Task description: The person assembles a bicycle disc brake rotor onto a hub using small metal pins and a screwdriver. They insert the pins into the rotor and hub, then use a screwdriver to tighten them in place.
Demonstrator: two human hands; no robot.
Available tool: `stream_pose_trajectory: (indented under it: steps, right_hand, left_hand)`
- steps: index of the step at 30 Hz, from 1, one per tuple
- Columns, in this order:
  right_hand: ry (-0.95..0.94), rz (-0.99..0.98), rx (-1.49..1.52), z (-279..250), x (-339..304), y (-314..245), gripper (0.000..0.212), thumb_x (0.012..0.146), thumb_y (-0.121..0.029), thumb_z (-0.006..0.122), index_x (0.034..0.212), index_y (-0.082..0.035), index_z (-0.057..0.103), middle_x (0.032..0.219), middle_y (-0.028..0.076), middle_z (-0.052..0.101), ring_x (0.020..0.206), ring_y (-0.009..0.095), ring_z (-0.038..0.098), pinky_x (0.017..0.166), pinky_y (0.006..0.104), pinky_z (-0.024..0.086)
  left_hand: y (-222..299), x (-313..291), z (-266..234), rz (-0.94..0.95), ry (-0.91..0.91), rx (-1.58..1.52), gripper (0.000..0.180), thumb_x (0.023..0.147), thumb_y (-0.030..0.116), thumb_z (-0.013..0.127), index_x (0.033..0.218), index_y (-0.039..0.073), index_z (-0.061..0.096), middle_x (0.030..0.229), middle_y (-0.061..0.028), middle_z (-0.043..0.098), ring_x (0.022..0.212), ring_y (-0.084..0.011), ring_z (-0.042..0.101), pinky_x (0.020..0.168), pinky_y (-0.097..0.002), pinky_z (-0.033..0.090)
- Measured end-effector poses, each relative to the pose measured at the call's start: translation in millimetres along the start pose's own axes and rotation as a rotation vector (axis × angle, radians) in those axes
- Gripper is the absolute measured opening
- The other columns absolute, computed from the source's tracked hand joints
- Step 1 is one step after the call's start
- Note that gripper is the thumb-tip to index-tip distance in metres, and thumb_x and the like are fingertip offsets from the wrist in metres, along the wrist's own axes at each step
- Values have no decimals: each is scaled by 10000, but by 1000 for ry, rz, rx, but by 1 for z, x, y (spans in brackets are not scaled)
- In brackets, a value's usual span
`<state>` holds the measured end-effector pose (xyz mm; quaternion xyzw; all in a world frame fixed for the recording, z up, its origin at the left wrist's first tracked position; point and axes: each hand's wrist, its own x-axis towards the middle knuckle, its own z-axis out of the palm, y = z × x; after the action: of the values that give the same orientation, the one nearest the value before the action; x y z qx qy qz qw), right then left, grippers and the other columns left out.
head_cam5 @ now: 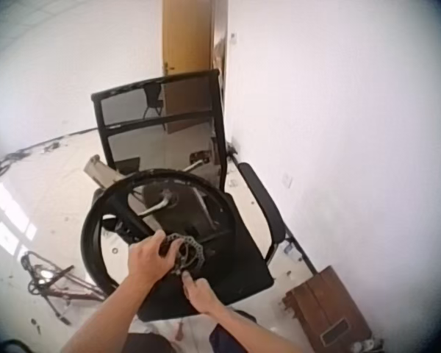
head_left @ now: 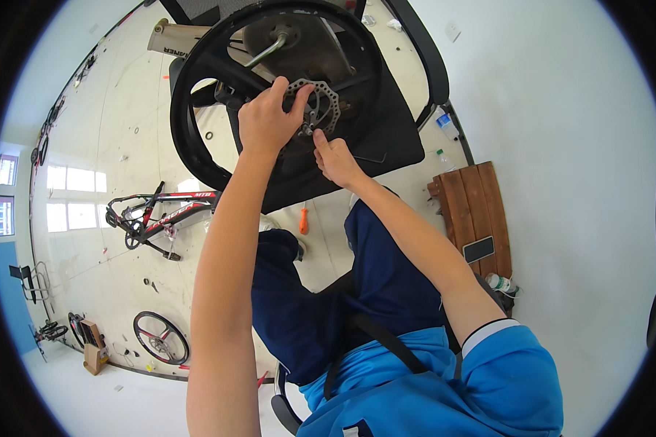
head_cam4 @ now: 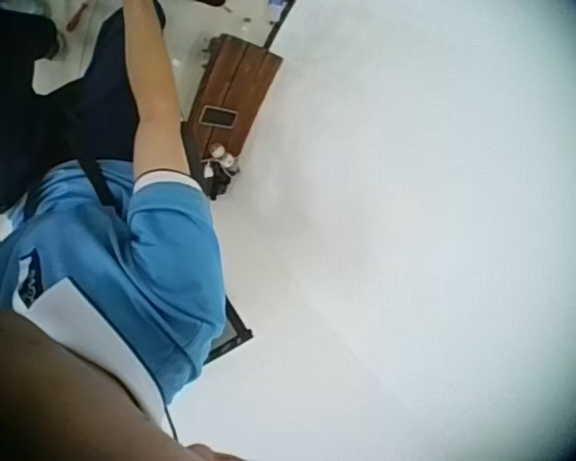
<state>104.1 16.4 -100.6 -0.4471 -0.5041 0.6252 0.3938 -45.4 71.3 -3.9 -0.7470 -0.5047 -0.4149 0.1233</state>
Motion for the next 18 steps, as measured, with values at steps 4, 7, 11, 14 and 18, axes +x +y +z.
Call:
stream_pose_trajectory:
  steps: [4, 7, 11, 14, 18]
  right_hand:
    - [0, -17, -62, -1, 2, 1, 801, 1050, -628, 390, 491, -55, 385, 477, 0, 368, 494, 113, 336, 491, 330, 308]
    - [12, -58, -111, -3, 5, 4, 803, 1053, -623, 384, 495, -45, 376, 472, 7, 348, 497, 118, 323, 492, 343, 303]
    - [23, -73, -145, -2, 7, 7, 803, 1062, -602, 378, 512, -17, 362, 474, 26, 313, 510, 132, 294, 495, 369, 307]
    - [26, -98, -182, -3, 7, 8, 800, 1067, -588, 375, 531, 5, 357, 481, 46, 294, 523, 144, 279, 495, 389, 313]
    - [56, -150, -249, -3, 6, 6, 804, 1067, -583, 378, 553, 35, 365, 488, 75, 285, 533, 159, 277, 494, 408, 327]
  left_hand:
    - [0, 2, -1, 14, -6, -24, 400, 888, 364, 766, 733, 94, 514, 539, -77, 602, 461, -284, 613, 408, -362, 452]
    - [-1, 3, 0, 26, -9, -27, 399, 890, 361, 764, 734, 92, 514, 542, -81, 606, 464, -288, 617, 409, -370, 457]
    - [-3, 3, 0, 38, -8, -30, 397, 891, 359, 764, 738, 89, 516, 544, -83, 607, 463, -292, 615, 411, -375, 463]
    - [-2, 3, -1, 38, -20, -25, 396, 891, 354, 766, 742, 85, 517, 547, -84, 609, 462, -294, 613, 411, -376, 465]
    - [-2, 4, -1, 55, -11, -26, 389, 891, 346, 768, 748, 82, 520, 549, -84, 610, 464, -299, 612, 412, -375, 469]
